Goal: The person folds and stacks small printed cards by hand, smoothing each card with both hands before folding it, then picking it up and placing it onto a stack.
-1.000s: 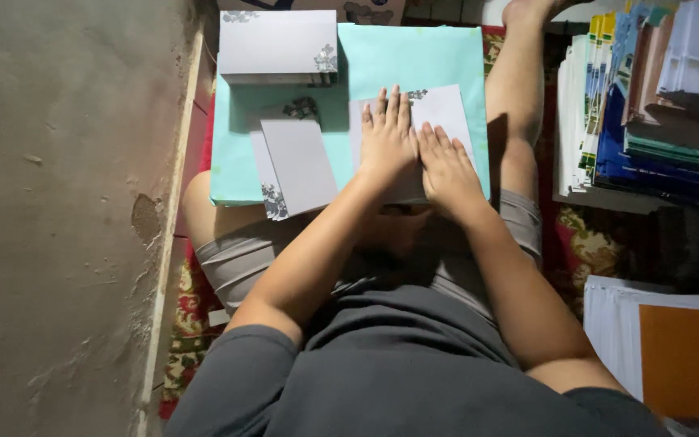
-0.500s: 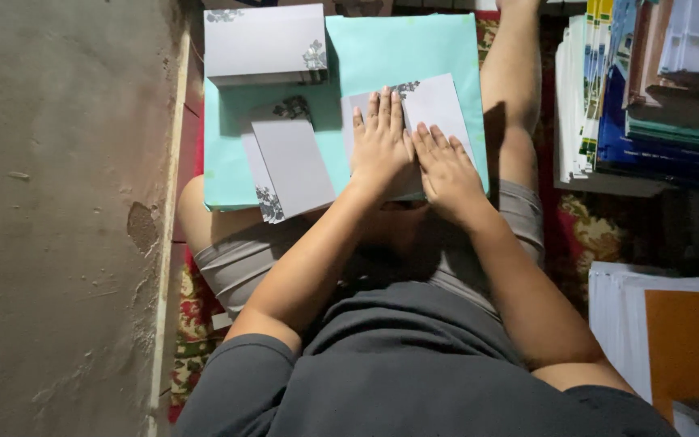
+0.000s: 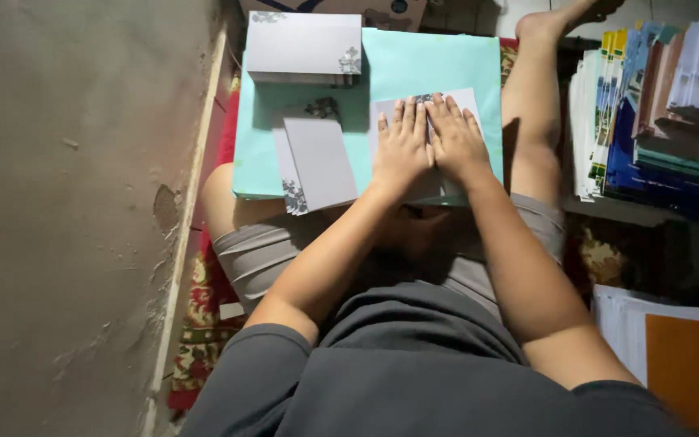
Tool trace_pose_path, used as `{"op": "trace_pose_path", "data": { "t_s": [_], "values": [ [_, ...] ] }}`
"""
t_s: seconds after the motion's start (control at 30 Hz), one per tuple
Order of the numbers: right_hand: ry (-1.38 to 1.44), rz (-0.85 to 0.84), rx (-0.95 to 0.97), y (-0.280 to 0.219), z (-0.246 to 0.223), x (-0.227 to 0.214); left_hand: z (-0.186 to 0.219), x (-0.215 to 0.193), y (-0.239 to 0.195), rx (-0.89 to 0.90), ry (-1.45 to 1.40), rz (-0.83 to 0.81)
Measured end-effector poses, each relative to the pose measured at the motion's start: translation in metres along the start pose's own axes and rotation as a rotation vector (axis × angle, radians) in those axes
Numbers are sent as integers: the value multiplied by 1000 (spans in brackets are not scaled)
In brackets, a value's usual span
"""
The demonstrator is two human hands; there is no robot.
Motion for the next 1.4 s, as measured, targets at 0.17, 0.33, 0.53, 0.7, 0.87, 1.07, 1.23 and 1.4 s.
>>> {"op": "trace_pose_path", "data": {
  "t_s": [0.17, 0.33, 0.53, 0.7, 0.87, 1.07, 1.23, 1.4],
  "values": [
    [0, 23, 19, -7, -9, -10, -1, 12, -2, 22, -13, -30],
    [-51, 23, 6, -2, -7, -9, -3, 12, 1, 18, 10, 78],
    [-42, -12, 29, -6, -6, -5, 0, 2, -4, 17, 23, 110],
    [-24, -12, 45, -6, -7, -8, -1, -1, -3, 4, -38, 2],
    [-19, 4, 30, -8, -11, -14, 1, -13, -3, 2, 8, 66],
    [-19, 38, -3, -5, -6, -8, 0, -8, -3, 5, 33, 110],
    [23, 46, 1, -12, -11, -16, 1, -4, -6, 4, 61, 117],
    [40, 102, -19, -11, -15, -26, 2, -11, -3, 21, 51, 134]
  ]
}}
Point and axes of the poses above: each hand's wrist, its own y-axis towards the middle knuckle, its own x-axis out of the palm, z = x × y, the point moved 10 cm from there along y, towards the middle knuckle, and after that the axes turned 8 degrees about x, right-handed, at the moved point
